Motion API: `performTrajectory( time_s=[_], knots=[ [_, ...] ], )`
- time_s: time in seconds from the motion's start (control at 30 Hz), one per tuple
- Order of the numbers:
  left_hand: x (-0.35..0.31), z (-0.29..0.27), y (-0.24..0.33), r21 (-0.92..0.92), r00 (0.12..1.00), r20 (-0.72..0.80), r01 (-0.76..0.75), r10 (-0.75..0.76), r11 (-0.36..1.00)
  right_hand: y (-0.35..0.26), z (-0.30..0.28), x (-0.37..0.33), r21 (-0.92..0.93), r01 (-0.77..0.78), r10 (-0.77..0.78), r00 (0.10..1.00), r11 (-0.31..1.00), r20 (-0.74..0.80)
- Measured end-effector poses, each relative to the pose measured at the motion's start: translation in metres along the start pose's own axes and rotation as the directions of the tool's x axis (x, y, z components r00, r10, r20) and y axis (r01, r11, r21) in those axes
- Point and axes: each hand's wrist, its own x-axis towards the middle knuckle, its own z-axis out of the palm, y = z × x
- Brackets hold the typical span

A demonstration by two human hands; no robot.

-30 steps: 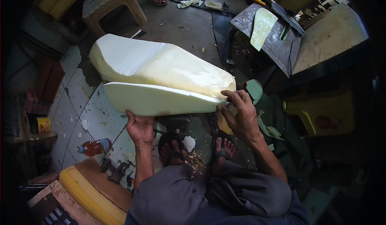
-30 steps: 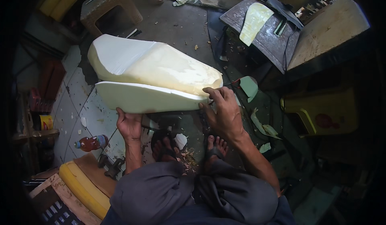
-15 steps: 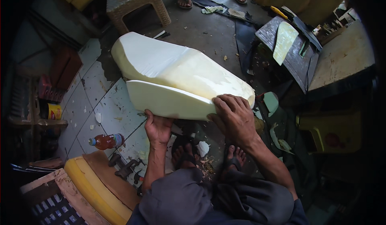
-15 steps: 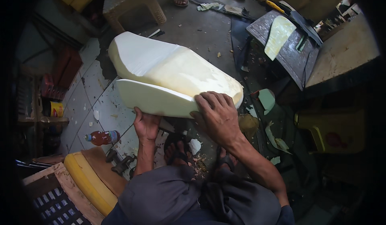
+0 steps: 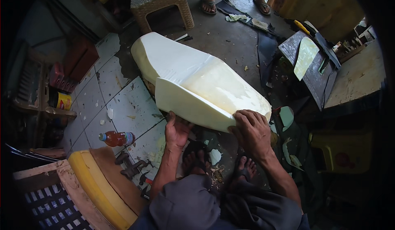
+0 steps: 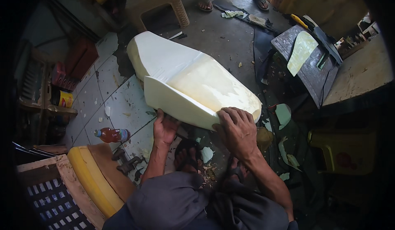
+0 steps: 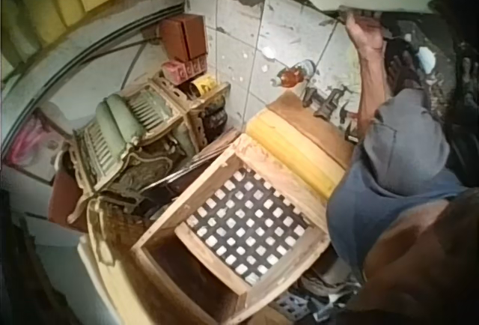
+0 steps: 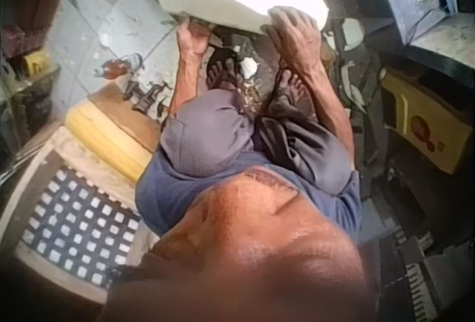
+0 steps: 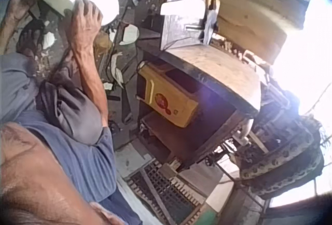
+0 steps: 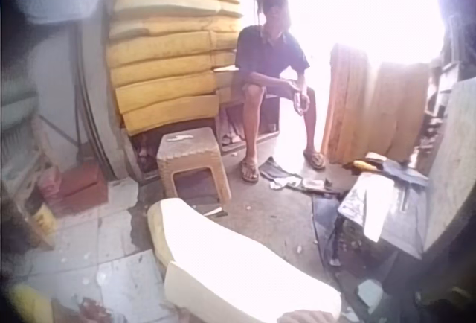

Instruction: The person applies glue from a bottle to the edges of a large white foam piece and attaches a thin foam strip to it. They press the strip firmly to ensure adhesion and then use a knife to trim the excess length of the strip.

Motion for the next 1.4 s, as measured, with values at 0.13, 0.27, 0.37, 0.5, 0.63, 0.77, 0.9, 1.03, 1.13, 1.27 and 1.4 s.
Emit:
performTrajectory(
  time_s=[0.13, 0.27, 0.37, 0.5, 0.63, 0.77, 0.9, 1.03, 1.13, 1.27, 1.4],
  knots=[
    [-0.001, 0.001, -0.006, 0.096, 0.998, -0.029, -0.046, 0.049, 0.994, 0.001, 0.003, -0.005, -0.001, -0.021, 0.021, 0.999, 1.000, 0.040],
    [0.001, -0.003, -0.011, 0.152, 0.990, -0.086, -0.099, 0.113, 0.983, 0.002, 0.005, -0.008, 0.004, -0.025, 0.025, 0.999, 1.000, 0.048],
    [0.008, -0.010, -0.012, 0.169, 0.991, -0.086, -0.083, 0.098, 0.982, 0.002, 0.007, -0.010, 0.001, -0.019, 0.019, 0.999, 1.000, 0.049],
    [0.012, -0.014, -0.013, 0.202, 0.985, -0.103, -0.114, 0.137, 0.973, 0.001, 0.009, -0.012, 0.011, -0.026, 0.025, 0.997, 1.000, 0.077],
    [0.003, -0.012, -0.014, 0.224, 0.972, -0.128, -0.164, 0.196, 0.961, 0.000, 0.012, -0.015, 0.019, -0.036, 0.033, 0.991, 0.999, 0.127],
    [0.001, -0.009, -0.010, 0.166, 0.980, -0.086, -0.165, 0.181, 0.972, 0.001, 0.014, -0.016, 0.017, -0.062, 0.059, 0.991, 0.998, 0.120],
    [0.002, -0.010, -0.009, 0.184, 0.979, -0.054, -0.183, 0.196, 0.966, 0.001, 0.014, -0.017, 0.028, -0.078, 0.073, 0.988, 0.997, 0.136],
    [-0.001, -0.012, -0.011, 0.159, 0.981, -0.050, -0.177, 0.187, 0.971, 0.001, 0.012, -0.017, 0.012, -0.076, 0.074, 0.988, 0.997, 0.139],
    [-0.001, -0.012, -0.012, 0.138, 0.984, -0.019, -0.173, 0.178, 0.975, 0.002, 0.009, -0.015, 0.000, -0.073, 0.072, 0.990, 0.997, 0.118],
    [0.002, -0.009, -0.012, 0.155, 0.987, -0.017, -0.158, 0.162, 0.975, 0.004, 0.008, -0.014, 0.007, -0.042, 0.042, 0.996, 0.999, 0.085],
    [0.000, -0.006, -0.010, 0.176, 0.979, -0.052, -0.184, 0.196, 0.967, 0.003, 0.011, -0.017, 0.036, -0.108, 0.101, 0.982, 0.994, 0.162]
  ],
)
